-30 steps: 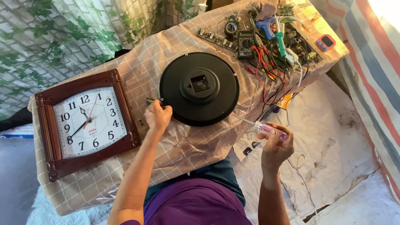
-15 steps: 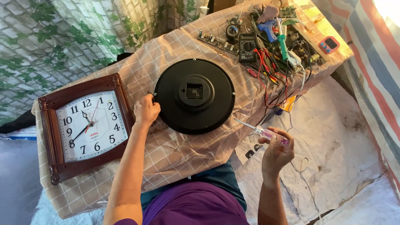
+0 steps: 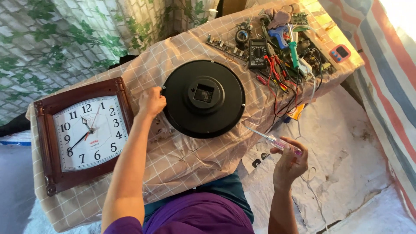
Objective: Assembling a wall clock by fitting the back cover and securing it with a screwdriver.
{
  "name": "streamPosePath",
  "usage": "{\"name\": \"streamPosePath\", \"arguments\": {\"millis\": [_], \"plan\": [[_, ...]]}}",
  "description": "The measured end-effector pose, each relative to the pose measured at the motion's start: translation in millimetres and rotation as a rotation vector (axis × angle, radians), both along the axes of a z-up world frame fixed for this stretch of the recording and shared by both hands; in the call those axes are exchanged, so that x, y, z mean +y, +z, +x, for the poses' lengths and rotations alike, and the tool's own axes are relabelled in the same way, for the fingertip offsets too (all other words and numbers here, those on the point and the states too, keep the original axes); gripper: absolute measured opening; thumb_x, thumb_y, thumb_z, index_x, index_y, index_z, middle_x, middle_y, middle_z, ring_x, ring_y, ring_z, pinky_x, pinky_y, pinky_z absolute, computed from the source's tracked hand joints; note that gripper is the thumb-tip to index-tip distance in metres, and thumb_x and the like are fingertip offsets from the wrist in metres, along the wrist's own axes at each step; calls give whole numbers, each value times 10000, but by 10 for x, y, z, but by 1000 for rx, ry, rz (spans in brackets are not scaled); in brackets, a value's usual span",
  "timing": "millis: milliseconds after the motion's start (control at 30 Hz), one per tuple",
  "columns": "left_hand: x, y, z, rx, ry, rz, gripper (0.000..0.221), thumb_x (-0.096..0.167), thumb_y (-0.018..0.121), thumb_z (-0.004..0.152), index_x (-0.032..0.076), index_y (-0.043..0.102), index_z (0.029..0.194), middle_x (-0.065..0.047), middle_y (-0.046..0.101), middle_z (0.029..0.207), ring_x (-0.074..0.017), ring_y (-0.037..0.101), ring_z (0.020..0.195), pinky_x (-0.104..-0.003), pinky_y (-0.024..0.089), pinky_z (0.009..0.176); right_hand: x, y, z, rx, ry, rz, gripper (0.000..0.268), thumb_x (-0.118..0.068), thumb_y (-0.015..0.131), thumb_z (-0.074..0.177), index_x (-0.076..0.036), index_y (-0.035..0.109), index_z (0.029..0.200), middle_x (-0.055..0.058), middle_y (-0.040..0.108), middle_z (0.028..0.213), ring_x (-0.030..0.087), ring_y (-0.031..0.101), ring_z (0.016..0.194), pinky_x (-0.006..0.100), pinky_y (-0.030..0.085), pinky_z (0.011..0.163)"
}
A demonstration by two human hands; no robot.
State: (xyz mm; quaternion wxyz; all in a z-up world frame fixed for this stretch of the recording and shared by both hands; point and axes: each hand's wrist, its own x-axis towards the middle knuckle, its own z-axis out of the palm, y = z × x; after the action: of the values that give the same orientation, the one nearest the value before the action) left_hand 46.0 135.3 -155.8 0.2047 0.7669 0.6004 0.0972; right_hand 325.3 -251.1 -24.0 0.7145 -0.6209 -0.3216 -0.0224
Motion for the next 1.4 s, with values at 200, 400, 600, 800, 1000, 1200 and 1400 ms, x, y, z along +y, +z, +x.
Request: {"name": "streamPosePath", "arguments": {"millis": [200,400,600,800,1000,1200,1400], "plan": [[408,-226,33,-53,-52,26,273,318,557,838,122,707,952,-212,733,990,-427,701,1024,-541,525,930,259,76,165,-91,44,-36,122,-34,581,1041,73,560,1095,311,679,1020,315,707,657,340,598,536],[524,-27,81,-116,-69,149,206,265,572,833,144,717,915,-105,749,839,-375,721,911,-490,514,818,549,202,170,-223,138,-86,168,-72,626,1016,65,580,1102,296,685,1019,281,712,649,347,607,523],[-467,785,214,-253,118,380,329,95,591,949,59,674,1265,-187,702,1138,-389,644,1118,-539,494,909,667,256,228,-338,203,-82,159,-52,671,994,87,617,1048,285,697,1005,319,716,663,343,591,493],[-2277,1254,505,-1035,296,-258,180,219,575,1062,78,687,1055,-157,716,805,-227,699,640,-291,571,516,685,209,231,-336,237,-116,206,-112,661,1007,72,613,1086,264,697,1038,307,722,725,333,608,513],[-2701,954,817,-1546,459,-1042,379,8,630,948,38,556,1319,-258,739,1015,-348,765,961,-382,631,761,688,205,193,-342,221,-136,177,-117,663,1022,46,609,1068,240,708,1015,251,696,631,310,576,514],[-2743,692,858,-1592,664,-1132,241,18,601,984,22,547,1219,-301,709,1092,-402,742,1037,-463,623,871,694,243,163,-378,202,-163,192,-140,676,1017,39,628,1067,244,721,1017,343,737,728,343,574,551],[-2624,923,781,-1601,720,-1073,194,18,592,988,5,555,1178,-282,725,1123,-376,761,988,-422,646,802,716,326,149,-459,211,-247,206,-183,689,1024,16,638,1047,191,730,1019,343,741,844,359,584,682]]}}
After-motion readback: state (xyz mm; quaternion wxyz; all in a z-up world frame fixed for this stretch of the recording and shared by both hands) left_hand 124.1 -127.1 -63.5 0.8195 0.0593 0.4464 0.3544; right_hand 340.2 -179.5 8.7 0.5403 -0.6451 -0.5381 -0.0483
